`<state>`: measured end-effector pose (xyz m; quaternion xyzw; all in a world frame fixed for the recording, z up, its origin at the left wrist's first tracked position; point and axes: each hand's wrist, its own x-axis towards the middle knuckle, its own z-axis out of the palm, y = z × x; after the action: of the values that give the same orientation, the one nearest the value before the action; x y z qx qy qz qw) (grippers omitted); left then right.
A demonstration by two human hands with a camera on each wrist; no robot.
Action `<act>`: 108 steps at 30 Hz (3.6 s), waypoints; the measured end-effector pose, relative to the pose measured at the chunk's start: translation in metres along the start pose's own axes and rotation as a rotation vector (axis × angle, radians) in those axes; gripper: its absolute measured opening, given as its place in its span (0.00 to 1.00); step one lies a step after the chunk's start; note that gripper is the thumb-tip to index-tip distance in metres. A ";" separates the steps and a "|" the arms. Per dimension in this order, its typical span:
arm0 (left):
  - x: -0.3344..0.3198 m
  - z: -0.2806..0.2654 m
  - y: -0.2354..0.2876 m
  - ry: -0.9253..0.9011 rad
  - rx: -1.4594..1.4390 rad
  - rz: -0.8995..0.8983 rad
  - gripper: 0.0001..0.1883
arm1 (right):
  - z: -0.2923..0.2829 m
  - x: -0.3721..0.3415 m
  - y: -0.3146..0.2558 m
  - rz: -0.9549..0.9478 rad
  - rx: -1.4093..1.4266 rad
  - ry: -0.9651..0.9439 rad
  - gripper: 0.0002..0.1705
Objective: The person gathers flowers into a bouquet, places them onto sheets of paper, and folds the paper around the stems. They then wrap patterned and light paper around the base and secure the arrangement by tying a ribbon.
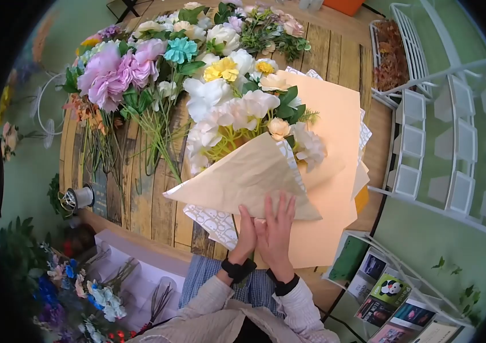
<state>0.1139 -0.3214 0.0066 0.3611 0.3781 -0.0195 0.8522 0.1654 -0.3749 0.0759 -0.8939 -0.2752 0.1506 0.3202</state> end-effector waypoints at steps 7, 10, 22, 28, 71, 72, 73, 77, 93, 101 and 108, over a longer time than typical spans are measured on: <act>-0.009 0.018 0.034 0.227 0.051 -0.033 0.35 | -0.025 -0.034 0.032 0.605 0.501 0.747 0.25; -0.013 0.026 0.041 0.259 0.126 0.002 0.34 | -0.021 -0.059 0.061 0.917 1.115 0.725 0.24; -0.011 0.026 0.034 0.232 0.052 -0.005 0.31 | 0.019 -0.006 0.023 0.797 1.457 0.232 0.11; -0.007 0.024 0.028 0.270 -0.056 -0.062 0.31 | 0.017 -0.002 0.015 0.780 1.508 0.456 0.12; 0.000 0.021 0.025 0.561 -0.240 0.072 0.30 | 0.024 -0.003 0.024 0.944 1.722 0.157 0.16; 0.002 0.020 0.023 0.573 -0.177 0.013 0.29 | 0.027 -0.004 0.028 0.969 1.739 0.131 0.16; 0.003 0.018 0.022 0.585 -0.114 -0.045 0.29 | 0.028 -0.005 0.031 0.968 1.739 0.131 0.16; 0.005 0.010 0.012 0.502 -0.091 -0.015 0.23 | 0.029 -0.007 0.042 0.919 1.760 -0.036 0.17; -0.017 -0.010 -0.012 0.310 0.417 0.315 0.14 | 0.045 -0.007 0.047 0.933 1.835 0.021 0.20; -0.020 0.015 0.026 0.508 0.164 0.137 0.15 | 0.042 -0.008 0.038 0.998 1.818 0.062 0.20; -0.006 0.000 0.007 0.508 0.251 0.323 0.16 | 0.050 -0.010 0.042 0.971 1.842 0.085 0.20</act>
<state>0.1113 -0.3176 0.0149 0.5119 0.5111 0.1604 0.6715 0.1517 -0.3835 0.0121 -0.3225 0.3470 0.3832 0.7929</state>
